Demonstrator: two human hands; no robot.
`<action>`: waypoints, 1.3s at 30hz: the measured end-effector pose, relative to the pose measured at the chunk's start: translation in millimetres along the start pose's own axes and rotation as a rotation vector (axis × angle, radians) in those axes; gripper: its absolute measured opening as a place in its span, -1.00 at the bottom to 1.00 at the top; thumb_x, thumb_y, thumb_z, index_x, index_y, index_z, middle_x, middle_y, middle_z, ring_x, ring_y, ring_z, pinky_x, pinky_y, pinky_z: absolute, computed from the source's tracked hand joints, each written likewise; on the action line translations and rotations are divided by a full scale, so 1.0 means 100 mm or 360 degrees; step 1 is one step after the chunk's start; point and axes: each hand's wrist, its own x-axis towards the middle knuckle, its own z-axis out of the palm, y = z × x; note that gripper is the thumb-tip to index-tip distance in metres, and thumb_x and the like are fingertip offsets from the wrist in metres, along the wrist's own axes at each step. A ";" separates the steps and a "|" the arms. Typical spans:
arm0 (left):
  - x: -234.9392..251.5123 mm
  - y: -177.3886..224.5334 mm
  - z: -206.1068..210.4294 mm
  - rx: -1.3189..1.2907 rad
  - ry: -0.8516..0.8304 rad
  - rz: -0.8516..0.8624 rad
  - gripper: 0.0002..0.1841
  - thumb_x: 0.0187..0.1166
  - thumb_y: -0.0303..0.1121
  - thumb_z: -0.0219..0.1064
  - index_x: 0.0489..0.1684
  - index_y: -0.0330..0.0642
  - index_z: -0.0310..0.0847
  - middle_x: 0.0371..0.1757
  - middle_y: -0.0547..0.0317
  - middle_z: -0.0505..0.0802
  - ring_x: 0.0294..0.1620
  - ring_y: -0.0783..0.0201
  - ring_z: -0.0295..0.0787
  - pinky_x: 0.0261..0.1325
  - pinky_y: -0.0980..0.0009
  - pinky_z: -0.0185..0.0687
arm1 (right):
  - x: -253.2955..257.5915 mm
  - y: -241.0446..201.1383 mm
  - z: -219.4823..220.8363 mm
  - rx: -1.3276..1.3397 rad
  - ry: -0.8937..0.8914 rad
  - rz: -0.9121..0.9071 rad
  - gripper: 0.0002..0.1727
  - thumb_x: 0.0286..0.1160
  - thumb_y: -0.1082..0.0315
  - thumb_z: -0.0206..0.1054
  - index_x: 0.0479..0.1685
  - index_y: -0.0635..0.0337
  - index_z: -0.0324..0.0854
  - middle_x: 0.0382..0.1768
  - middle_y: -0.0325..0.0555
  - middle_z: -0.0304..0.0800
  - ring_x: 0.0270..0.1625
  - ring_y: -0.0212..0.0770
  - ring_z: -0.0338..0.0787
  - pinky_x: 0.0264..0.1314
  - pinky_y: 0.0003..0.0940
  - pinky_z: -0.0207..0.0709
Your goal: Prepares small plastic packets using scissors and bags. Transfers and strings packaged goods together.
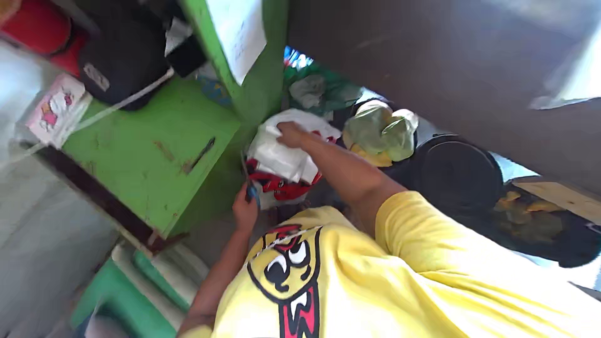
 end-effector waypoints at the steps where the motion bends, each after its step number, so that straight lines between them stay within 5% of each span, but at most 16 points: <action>1: -0.02 0.01 -0.02 0.0029 -0.0004 0.0021 -0.41 0.59 -0.36 0.43 0.63 -0.31 0.46 0.37 -0.22 0.78 0.32 0.03 0.80 0.46 0.09 0.67 | -0.11 -0.05 -0.13 0.0094 0.0080 -0.0051 -0.60 0.54 0.29 0.41 0.23 0.39 0.64 0.15 0.38 0.76 0.30 0.35 0.73 0.37 0.41 0.51; 6: -0.10 -0.06 -0.04 0.0093 0.0020 0.0202 -0.42 0.53 -0.38 0.49 0.57 -0.36 0.52 0.30 -0.31 0.81 0.29 -0.15 0.80 0.44 -0.10 0.63 | -1.03 -0.44 -1.18 0.0781 0.0681 -0.0071 -0.56 0.54 0.24 0.47 0.28 0.32 0.60 0.06 0.22 0.81 0.13 0.11 0.82 0.28 0.19 0.65; 9: -0.05 -0.18 0.02 0.0098 0.0011 0.0316 -0.44 0.53 -0.40 0.47 0.55 -0.34 0.55 0.27 -0.30 0.82 0.26 -0.15 0.81 0.42 -0.12 0.63 | -1.53 -0.65 -1.68 0.1547 0.1235 -0.0415 -0.55 0.51 0.43 0.42 0.36 0.32 0.47 -0.02 0.06 0.84 -0.05 -0.14 0.89 0.09 -0.10 0.81; 11: 0.00 -0.18 0.05 0.0109 -0.0027 0.0374 -0.44 0.54 -0.40 0.46 0.55 -0.34 0.54 0.26 -0.29 0.83 0.24 -0.12 0.83 0.40 -0.09 0.66 | -1.71 -0.75 -1.97 0.1979 0.1575 -0.0685 -0.54 0.58 0.48 0.32 0.44 0.31 0.35 -0.01 0.05 0.82 -0.06 -0.14 0.90 0.04 -0.12 0.85; 14: 0.02 -0.09 0.08 0.0038 -0.0064 0.0424 -0.43 0.52 -0.44 0.46 0.56 -0.38 0.52 0.31 -0.32 0.80 0.29 -0.11 0.81 0.44 -0.04 0.64 | -1.79 -0.86 -2.31 0.2477 0.2099 -0.0776 -0.52 0.69 0.48 0.22 0.52 0.29 0.18 0.05 0.09 0.72 -0.01 -0.11 0.86 0.06 -0.11 0.83; 18: 0.03 0.02 0.10 0.0060 -0.0117 0.0404 -0.43 0.54 -0.42 0.45 0.57 -0.35 0.52 0.27 -0.28 0.83 0.27 -0.10 0.82 0.43 -0.07 0.64 | -1.73 -0.88 -2.45 0.2826 0.2448 -0.0297 -0.33 0.72 0.45 0.19 0.74 0.19 -0.04 0.44 0.20 0.50 0.38 0.00 0.68 0.32 -0.04 0.70; 25: 0.00 0.13 -0.01 0.0127 -0.0201 0.0357 -0.43 0.58 -0.41 0.42 0.59 -0.40 0.48 0.32 -0.31 0.79 0.31 -0.08 0.79 0.47 0.01 0.62 | -1.76 -0.75 -2.12 0.2621 0.2412 -0.0320 -0.46 0.65 0.49 0.26 0.55 0.30 0.15 0.24 0.08 0.49 0.20 -0.17 0.66 0.23 -0.31 0.66; 28: -0.05 0.21 -0.07 0.0170 -0.0263 0.0259 -0.44 0.59 -0.40 0.41 0.59 -0.41 0.47 0.31 -0.30 0.80 0.30 -0.06 0.80 0.46 0.06 0.63 | -1.60 -0.60 -1.70 0.2114 0.2417 -0.0359 -0.56 0.58 0.52 0.23 0.39 0.37 0.26 0.17 0.06 0.53 0.11 -0.27 0.65 0.13 -0.43 0.60; 30: -0.05 0.29 -0.12 0.0287 -0.0406 0.0083 -0.43 0.63 -0.36 0.37 0.63 -0.35 0.44 0.35 -0.30 0.78 0.37 -0.09 0.76 0.52 0.04 0.57 | -1.41 -0.42 -1.22 0.1644 0.2145 -0.0356 -0.63 0.51 0.51 0.24 0.26 0.46 0.40 0.17 0.13 0.64 0.19 -0.23 0.70 0.23 -0.40 0.62; 33: -0.02 0.33 -0.11 0.0415 -0.0555 -0.0115 -0.42 0.65 -0.32 0.36 0.69 -0.19 0.43 0.38 -0.25 0.77 0.37 -0.13 0.74 0.49 -0.10 0.56 | -1.13 -0.09 -0.48 0.0864 0.1166 -0.0143 -0.66 0.57 0.39 0.29 0.21 0.44 0.61 0.36 0.23 0.65 0.47 -0.04 0.63 0.55 -0.17 0.51; 36: 0.00 0.30 -0.04 0.0529 -0.0671 -0.0118 -0.42 0.61 -0.32 0.37 0.67 -0.12 0.47 0.41 -0.23 0.74 0.40 -0.16 0.70 0.48 -0.17 0.54 | -0.78 0.29 0.22 0.0273 0.0469 0.0099 -0.35 0.49 0.09 0.48 0.52 0.23 0.56 0.79 0.14 0.24 0.84 0.22 0.14 0.77 0.32 0.12; 39: 0.01 0.33 0.04 0.0665 -0.0713 -0.0101 -0.43 0.59 -0.26 0.38 0.65 -0.06 0.50 0.38 -0.21 0.76 0.38 -0.17 0.71 0.42 -0.20 0.58 | -0.64 0.51 0.69 0.0004 0.0180 0.0372 0.48 0.11 -0.28 0.66 0.94 0.25 -0.30 0.95 0.07 -0.60 0.93 0.31 -0.59 0.70 0.71 -0.49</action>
